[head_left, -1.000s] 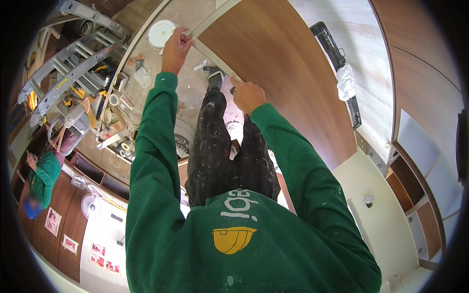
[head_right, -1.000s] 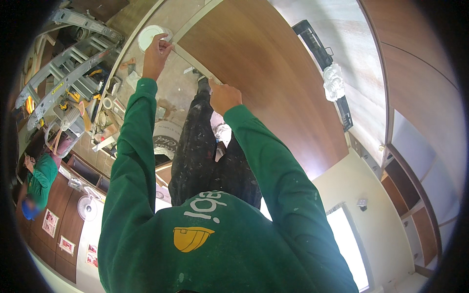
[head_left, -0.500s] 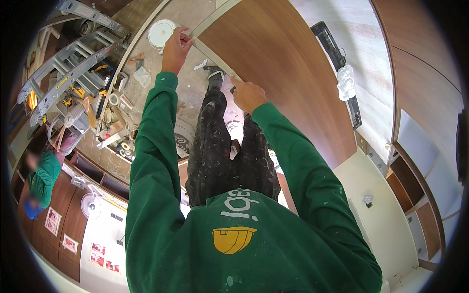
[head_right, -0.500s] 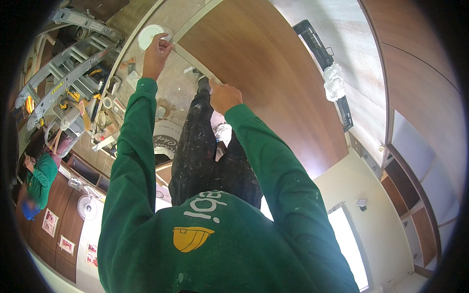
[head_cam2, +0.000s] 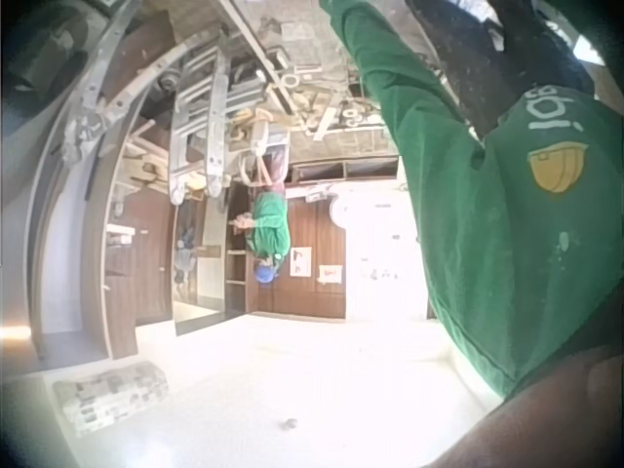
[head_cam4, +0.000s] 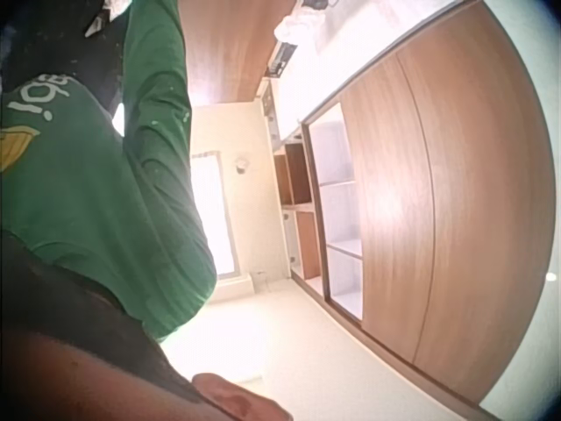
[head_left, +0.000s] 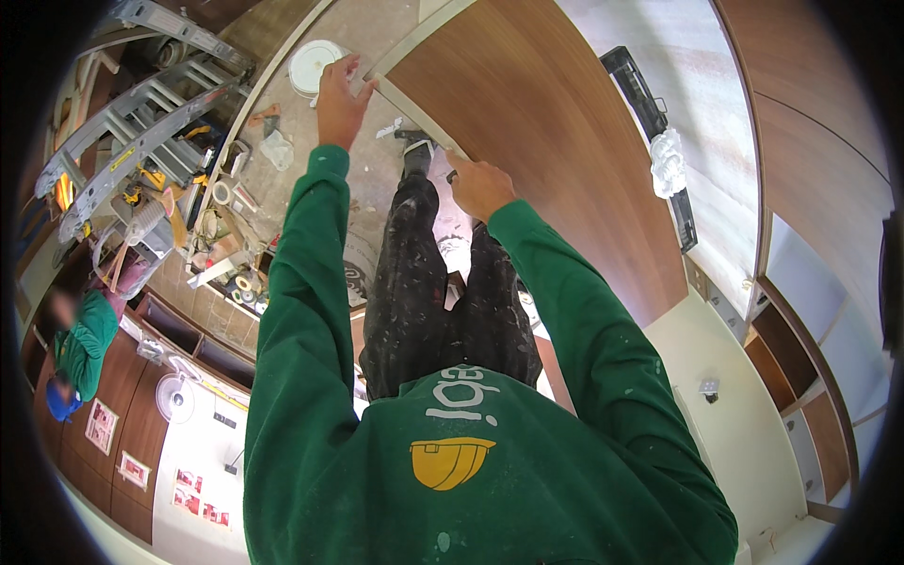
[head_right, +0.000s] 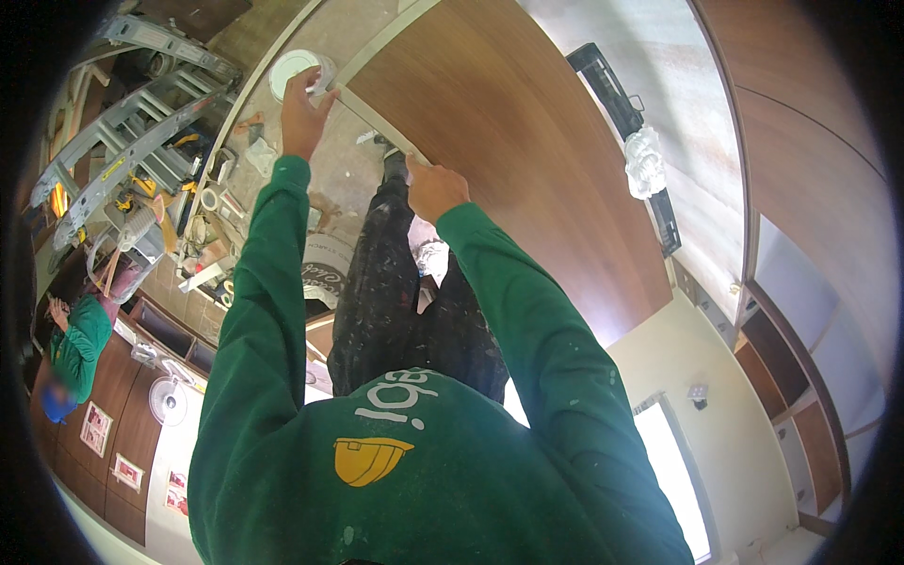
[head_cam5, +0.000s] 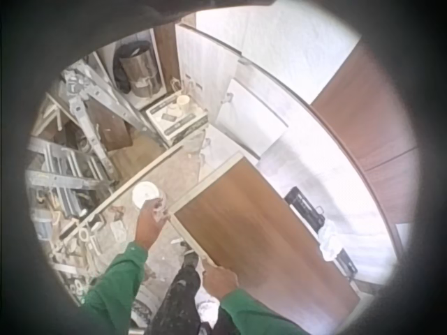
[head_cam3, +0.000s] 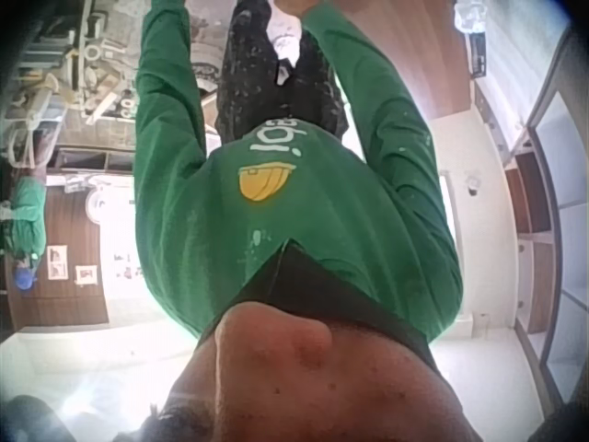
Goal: The person applies edge banding to a wooden cabinet door. They position the strip along the edge, press it down, and smooth it with a tool. The person then uses a utility knife to trim the excess banding flush with the door surface.
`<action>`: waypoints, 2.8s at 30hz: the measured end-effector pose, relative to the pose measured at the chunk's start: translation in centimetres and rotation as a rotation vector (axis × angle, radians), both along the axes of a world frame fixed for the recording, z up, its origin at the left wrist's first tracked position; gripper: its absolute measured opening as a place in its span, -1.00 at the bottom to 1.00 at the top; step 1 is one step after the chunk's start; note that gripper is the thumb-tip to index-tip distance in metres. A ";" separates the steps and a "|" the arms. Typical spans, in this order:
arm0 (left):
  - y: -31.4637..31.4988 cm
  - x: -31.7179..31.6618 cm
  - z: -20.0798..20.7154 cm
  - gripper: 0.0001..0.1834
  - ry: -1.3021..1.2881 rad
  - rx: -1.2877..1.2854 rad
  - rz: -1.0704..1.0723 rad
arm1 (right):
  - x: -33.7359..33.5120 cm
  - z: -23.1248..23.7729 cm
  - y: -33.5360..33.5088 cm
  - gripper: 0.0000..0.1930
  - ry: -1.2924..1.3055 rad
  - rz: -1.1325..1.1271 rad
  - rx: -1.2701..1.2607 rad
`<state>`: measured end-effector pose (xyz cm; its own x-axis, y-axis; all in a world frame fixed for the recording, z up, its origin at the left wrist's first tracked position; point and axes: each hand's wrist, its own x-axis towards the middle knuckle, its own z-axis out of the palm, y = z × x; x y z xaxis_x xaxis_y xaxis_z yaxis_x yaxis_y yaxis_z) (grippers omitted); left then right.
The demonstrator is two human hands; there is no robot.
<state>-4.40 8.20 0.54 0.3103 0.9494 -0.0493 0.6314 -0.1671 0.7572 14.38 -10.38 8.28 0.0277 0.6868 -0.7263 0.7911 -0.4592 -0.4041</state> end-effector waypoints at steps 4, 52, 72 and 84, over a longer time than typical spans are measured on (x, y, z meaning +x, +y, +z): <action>-4.7 1.2 0.0 -0.36 0.235 0.345 -0.255 | 0.0 -0.1 0.0 -0.47 0.004 -0.013 -0.014; -8.5 3.4 -3.2 -0.68 -0.698 -0.815 0.358 | 0.0 -0.4 -0.2 -0.43 -0.040 -0.017 -0.024; -14.4 5.8 -4.6 -0.65 -0.634 -0.829 0.345 | 0.4 -0.3 -0.4 -0.49 -0.020 -0.012 0.023; -15.2 5.7 -3.7 -0.69 -0.660 -0.909 0.279 | 3.4 2.0 -7.4 -0.50 0.032 -0.261 0.402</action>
<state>1.33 -6.97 -3.14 0.3155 0.6862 -0.6554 -0.0028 0.6913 0.7225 17.79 -17.78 10.24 0.2187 0.8863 -0.4083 0.6544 -0.4436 -0.6123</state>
